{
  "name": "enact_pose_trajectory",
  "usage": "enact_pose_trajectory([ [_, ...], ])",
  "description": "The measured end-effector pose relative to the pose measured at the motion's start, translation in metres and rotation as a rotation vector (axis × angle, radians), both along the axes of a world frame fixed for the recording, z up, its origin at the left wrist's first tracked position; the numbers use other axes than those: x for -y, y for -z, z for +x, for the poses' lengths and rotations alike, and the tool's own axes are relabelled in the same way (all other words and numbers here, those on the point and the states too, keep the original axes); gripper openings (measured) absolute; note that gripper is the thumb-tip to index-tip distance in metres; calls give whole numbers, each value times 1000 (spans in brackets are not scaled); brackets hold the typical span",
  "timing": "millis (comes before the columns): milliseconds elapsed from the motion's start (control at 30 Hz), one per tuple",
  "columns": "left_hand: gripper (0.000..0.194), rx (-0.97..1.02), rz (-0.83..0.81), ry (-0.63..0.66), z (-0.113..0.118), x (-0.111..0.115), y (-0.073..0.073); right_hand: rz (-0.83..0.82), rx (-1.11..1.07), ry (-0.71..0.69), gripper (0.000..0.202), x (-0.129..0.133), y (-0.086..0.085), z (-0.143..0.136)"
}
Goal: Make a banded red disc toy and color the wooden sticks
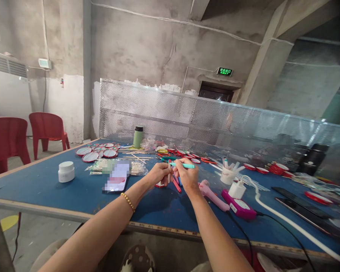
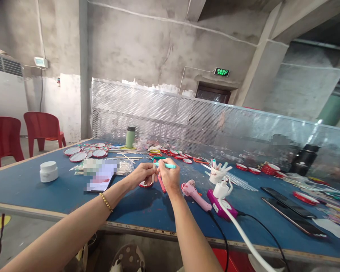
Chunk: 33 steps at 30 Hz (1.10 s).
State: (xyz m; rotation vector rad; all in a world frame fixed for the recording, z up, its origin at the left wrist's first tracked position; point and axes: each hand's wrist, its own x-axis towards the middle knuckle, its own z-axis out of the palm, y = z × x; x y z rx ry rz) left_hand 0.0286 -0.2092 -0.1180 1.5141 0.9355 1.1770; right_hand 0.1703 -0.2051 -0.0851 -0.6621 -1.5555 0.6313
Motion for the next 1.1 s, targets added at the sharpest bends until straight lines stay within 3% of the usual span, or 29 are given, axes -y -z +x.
enact_pose_trajectory([
  [1100,27,2,6,6,0,2,-2,12,12,18,31,-2,1,2],
])
